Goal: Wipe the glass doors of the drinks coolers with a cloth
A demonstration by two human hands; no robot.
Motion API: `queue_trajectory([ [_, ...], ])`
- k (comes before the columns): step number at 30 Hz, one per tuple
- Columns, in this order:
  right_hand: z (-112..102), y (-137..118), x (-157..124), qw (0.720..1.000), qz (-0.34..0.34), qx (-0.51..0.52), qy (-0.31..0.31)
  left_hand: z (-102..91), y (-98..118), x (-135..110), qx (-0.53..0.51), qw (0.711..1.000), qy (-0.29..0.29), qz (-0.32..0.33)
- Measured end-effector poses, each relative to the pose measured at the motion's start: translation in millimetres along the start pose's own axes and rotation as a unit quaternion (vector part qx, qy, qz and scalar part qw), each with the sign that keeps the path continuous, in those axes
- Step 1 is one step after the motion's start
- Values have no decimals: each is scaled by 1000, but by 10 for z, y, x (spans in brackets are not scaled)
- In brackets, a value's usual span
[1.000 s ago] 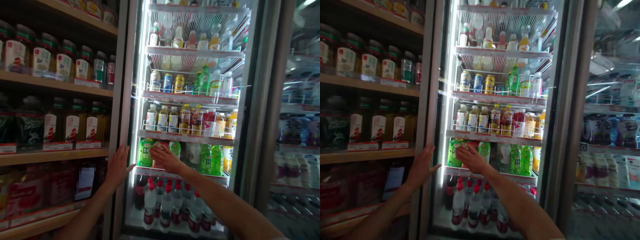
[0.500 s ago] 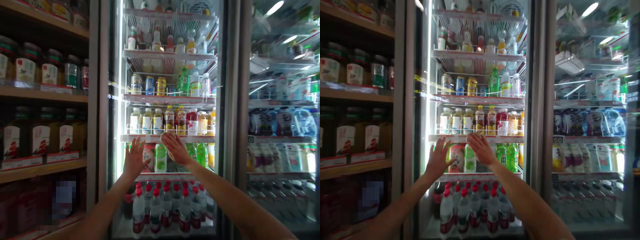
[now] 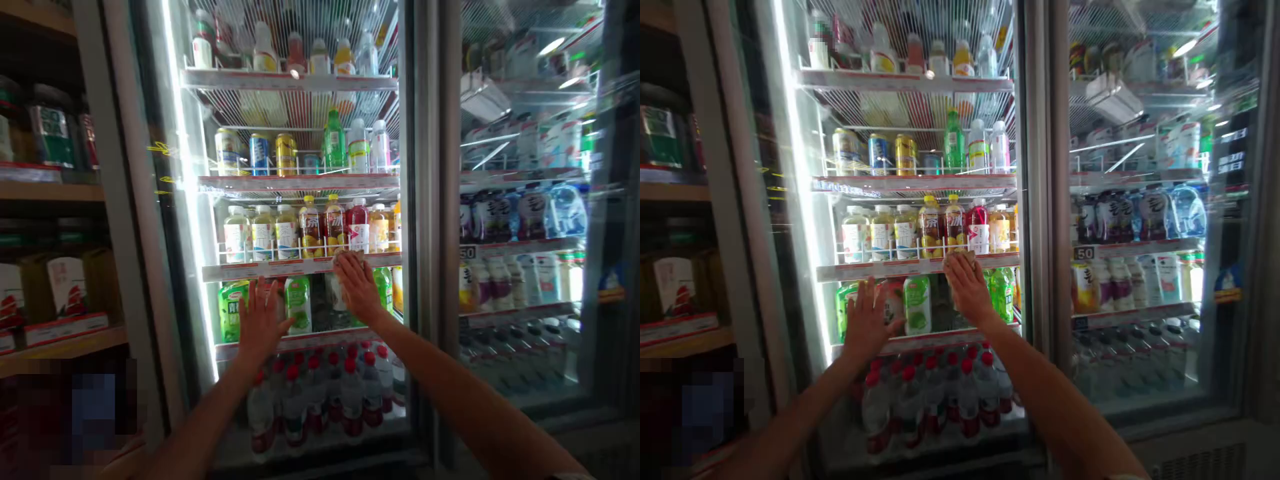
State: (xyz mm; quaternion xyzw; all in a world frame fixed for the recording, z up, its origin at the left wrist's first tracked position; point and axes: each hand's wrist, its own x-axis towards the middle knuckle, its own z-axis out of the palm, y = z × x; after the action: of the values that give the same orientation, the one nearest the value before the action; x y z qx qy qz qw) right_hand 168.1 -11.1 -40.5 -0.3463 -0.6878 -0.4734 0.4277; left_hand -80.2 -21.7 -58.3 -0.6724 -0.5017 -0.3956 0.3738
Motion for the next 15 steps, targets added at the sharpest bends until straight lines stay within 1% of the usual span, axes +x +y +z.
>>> queue_trajectory([
  [1,-12,16,-24,1000,14,-4,4,2,2,2,2,1000,-1,-1],
  [2,-26,13,-83,1000,9,-4,-1,4,3,3,5,1000,-2,-1],
  [5,-69,-12,-334,997,-68,6,-39,13,-8,3,11,1000,-1,1],
  [6,-79,9,-377,995,-88,7,-46,20,-17,1,11,1000,1,3],
  [7,-89,58,-378,995,-91,5,-45,29,-27,0,11,1000,4,5],
  [8,-98,131,-336,997,-75,1,-35,39,-38,-1,10,1000,6,8],
  [10,-121,320,-181,1000,1,-13,4,56,-57,-4,5,1000,9,13],
  [12,-143,480,-73,996,67,-23,49,68,-65,-5,-1,1000,13,16],
  [13,-154,522,-84,995,80,-24,63,71,-65,-6,-3,1000,17,16],
  [15,-175,528,-243,995,70,-23,62,75,-60,-7,-7,999,26,18],
])
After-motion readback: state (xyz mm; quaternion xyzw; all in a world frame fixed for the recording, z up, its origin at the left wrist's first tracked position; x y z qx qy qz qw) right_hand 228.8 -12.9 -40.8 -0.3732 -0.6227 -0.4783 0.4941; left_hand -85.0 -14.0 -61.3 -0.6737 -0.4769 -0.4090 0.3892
